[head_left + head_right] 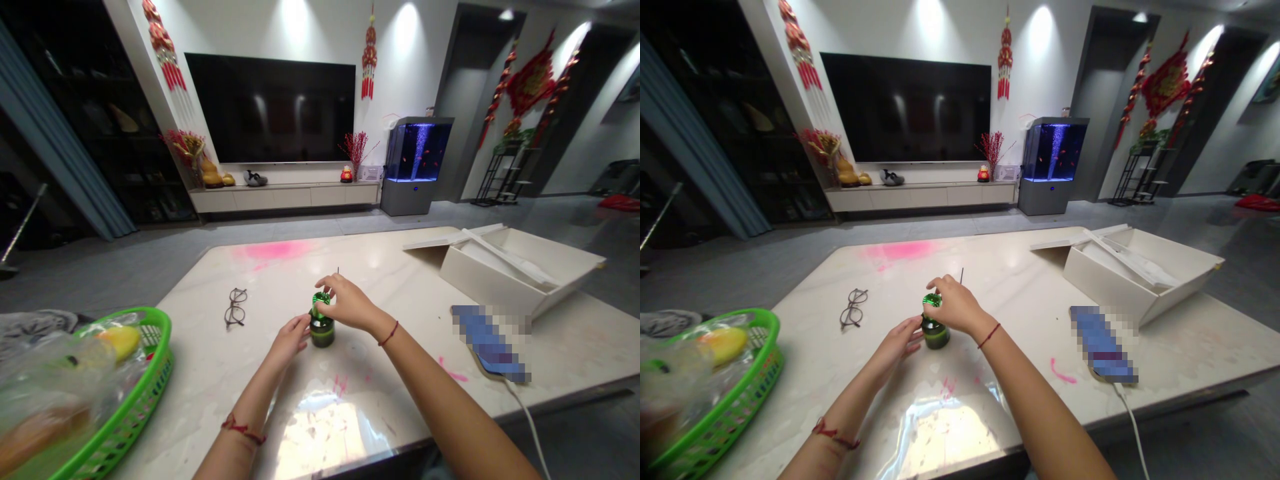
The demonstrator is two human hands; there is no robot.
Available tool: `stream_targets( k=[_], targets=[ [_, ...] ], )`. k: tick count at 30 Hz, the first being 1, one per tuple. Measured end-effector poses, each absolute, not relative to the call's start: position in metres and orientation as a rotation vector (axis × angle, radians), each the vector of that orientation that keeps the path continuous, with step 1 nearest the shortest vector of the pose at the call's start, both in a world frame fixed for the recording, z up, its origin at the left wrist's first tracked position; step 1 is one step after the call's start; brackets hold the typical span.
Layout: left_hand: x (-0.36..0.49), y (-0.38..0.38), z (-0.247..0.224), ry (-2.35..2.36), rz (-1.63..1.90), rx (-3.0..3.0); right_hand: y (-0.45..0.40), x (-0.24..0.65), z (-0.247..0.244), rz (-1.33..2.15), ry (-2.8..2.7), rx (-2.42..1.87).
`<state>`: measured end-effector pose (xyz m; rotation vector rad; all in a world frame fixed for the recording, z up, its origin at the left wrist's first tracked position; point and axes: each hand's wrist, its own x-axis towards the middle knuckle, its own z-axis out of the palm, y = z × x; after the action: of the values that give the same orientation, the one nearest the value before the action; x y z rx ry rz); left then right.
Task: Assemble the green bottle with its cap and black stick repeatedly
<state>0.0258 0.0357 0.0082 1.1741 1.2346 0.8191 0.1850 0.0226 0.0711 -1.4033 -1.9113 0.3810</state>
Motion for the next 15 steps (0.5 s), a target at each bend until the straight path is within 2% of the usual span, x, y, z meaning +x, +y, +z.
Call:
stream_targets(
  k=[5,10,15],
  targets=[
    [0.0255,0.0353,0.0088,1.231,0.817,1.176,0.0209,0.186,0.0749,0.39,-1.968,-1.268],
    [0.0251,0.0362,0.0071,1.229,0.82,1.174,0.0183,0.1845,0.0785,0.218,-1.979,-1.467],
    [0.0249,0.0376,0.0054,1.237,0.82,1.168,0.0178,0.1878,0.0793,0.248,-1.997,-1.5]
  ],
)
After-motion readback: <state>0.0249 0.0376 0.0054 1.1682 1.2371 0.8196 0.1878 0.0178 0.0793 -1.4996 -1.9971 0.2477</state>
